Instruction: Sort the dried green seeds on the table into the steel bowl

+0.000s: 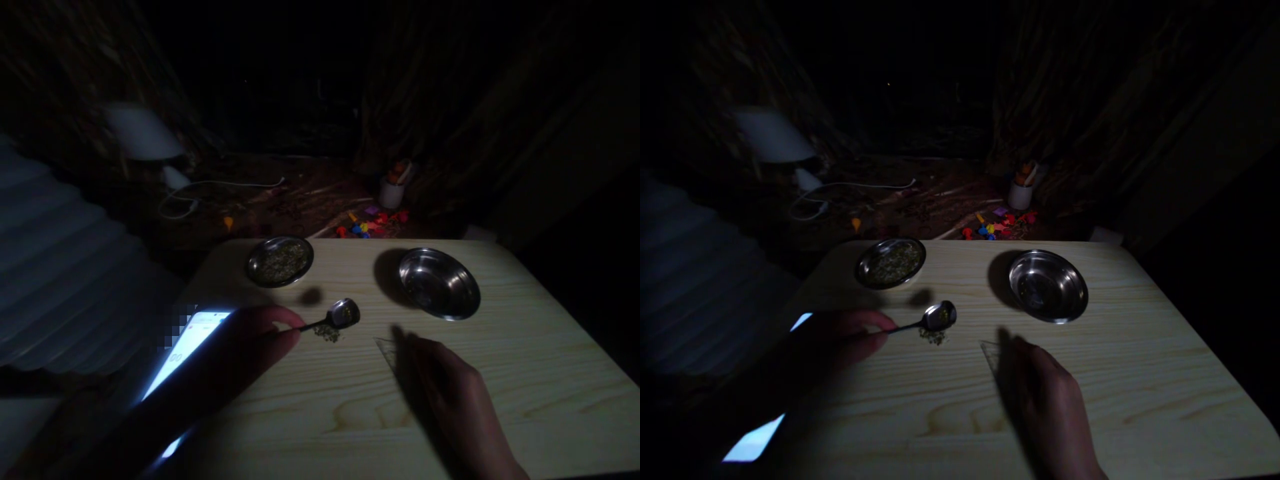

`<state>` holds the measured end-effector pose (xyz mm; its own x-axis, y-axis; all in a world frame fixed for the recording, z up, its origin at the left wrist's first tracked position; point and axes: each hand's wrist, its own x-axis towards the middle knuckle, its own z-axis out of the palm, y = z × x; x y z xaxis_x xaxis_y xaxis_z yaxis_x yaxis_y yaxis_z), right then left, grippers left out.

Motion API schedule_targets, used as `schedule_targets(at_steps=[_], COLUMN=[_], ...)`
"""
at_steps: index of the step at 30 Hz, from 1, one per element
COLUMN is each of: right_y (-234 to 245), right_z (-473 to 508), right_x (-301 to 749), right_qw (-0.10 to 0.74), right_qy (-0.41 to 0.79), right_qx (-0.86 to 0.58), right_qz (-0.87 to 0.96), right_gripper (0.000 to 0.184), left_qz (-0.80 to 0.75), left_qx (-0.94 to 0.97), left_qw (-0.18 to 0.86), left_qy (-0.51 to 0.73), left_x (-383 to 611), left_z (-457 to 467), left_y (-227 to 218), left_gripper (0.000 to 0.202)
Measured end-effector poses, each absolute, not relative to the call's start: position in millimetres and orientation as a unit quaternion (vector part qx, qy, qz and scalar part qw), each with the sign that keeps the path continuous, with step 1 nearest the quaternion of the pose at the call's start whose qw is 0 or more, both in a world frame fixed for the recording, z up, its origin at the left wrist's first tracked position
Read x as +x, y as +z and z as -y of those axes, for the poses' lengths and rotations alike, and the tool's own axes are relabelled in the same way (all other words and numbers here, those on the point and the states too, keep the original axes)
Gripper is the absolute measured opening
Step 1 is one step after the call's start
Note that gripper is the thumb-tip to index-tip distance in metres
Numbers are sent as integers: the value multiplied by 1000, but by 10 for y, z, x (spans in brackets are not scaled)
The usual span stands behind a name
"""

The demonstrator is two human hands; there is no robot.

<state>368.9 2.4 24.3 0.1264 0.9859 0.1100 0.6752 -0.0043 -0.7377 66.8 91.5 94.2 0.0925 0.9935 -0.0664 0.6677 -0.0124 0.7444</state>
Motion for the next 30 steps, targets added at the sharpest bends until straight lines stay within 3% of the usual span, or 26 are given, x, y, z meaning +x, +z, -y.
schedule_targets(at_steps=[5, 10, 15, 24, 30], right_y=[240, 266, 307, 276, 334], right_z=[4, -46, -180, -236, -202], right_x=[3765, 3854, 3945, 3980, 3955], right_qw=[359, 371, 380, 372, 383], right_qy=[220, 210, 211, 232, 242], right_qx=[-669, -682, -685, -679, -678], right_qz=[613, 595, 585, 589, 580], right_gripper=[40, 65, 69, 57, 55], left_qz=[-528, -472, -448, -359, -312], left_qx=[710, 760, 817, 926, 942], left_qw=[412, 387, 288, 48, -11], left_qy=[217, 224, 220, 111, 123], left_x=[1173, 1813, 2273, 2372, 2221], left_z=[-1368, -1699, -1850, -1593, -1530], left_y=[1171, 1247, 1116, 1127, 1109], left_gripper=[27, 21, 23, 26, 29])
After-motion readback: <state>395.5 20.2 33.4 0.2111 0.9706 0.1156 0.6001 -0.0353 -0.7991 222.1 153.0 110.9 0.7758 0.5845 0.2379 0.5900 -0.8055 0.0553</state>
